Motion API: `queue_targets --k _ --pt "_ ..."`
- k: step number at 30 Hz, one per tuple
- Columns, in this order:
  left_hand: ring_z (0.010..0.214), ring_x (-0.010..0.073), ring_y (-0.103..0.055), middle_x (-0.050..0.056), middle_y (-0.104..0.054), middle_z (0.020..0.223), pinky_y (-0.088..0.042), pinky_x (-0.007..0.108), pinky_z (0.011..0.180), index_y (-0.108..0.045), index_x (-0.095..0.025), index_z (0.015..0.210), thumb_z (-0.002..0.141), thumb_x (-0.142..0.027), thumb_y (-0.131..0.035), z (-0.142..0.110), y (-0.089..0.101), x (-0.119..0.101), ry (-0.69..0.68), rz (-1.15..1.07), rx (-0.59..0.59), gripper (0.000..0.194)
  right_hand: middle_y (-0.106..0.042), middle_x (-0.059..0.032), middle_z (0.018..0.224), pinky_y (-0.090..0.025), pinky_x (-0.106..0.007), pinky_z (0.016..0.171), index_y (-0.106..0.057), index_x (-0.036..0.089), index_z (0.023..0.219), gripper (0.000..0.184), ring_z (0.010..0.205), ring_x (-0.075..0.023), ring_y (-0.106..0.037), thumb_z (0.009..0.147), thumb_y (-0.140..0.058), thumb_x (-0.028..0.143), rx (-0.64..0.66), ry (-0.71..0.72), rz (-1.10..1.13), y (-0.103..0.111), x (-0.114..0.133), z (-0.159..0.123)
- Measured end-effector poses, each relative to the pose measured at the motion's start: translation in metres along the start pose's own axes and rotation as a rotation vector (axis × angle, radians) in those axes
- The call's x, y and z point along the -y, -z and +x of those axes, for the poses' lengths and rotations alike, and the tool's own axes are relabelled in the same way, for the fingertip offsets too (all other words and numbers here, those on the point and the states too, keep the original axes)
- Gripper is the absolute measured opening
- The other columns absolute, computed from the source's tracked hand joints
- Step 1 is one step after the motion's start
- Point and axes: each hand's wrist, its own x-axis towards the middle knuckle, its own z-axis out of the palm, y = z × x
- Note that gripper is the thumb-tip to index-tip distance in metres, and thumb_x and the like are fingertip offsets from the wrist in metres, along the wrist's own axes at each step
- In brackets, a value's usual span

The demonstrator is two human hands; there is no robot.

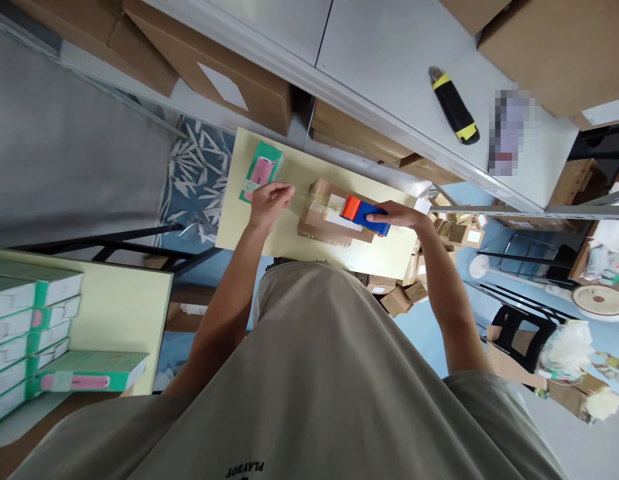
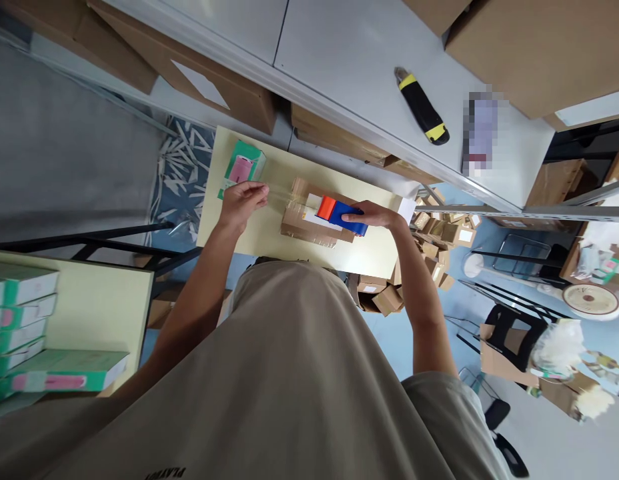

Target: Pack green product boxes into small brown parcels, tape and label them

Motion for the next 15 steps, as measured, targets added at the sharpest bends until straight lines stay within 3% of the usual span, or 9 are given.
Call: queue_targets --k 5,11,15 --pt "0.082 0.0173 -0.070 0.005 -0.077 0.089 -0.064 0.036 0.087 -0.080 -0.018 0.094 0.072 -0.043 -0.097 0.013 0.001 0.021 0.072 0.003 0.016 0.037 -0.083 -0.0089 0.099 -0.062 -0.031 0.072 -0.077 0.017 0.112 0.090 0.082 -0.0225 -0.076 0.073 -0.082 0.098 0.038 0.029 0.068 -0.003 -0.011 0.006" --pt "0.081 0.0153 -0.071 0.004 -0.078 0.090 -0.062 0.034 0.086 -0.076 -0.020 0.088 0.072 -0.040 -0.092 0.024 -0.026 0.053 0.222 0.027 0.059 0.030 -0.085 -0.0075 0.100 -0.061 -0.031 0.075 -0.082 0.019 0.111 0.076 0.089 -0.0249 -0.078 0.081 -0.084 0.089 -0.018 0.034 0.016 -0.003 -0.014 0.013" --pt "0.087 0.0165 -0.073 0.005 -0.078 0.101 -0.060 0.032 0.086 -0.080 -0.023 0.108 0.072 -0.045 -0.093 0.022 -0.027 0.067 0.154 0.053 0.125 0.045 -0.085 -0.0093 0.099 -0.058 -0.032 0.076 -0.082 0.018 0.106 0.076 0.087 -0.0245 -0.076 0.080 -0.085 0.089 -0.045 0.046 -0.018 -0.005 -0.013 0.016"
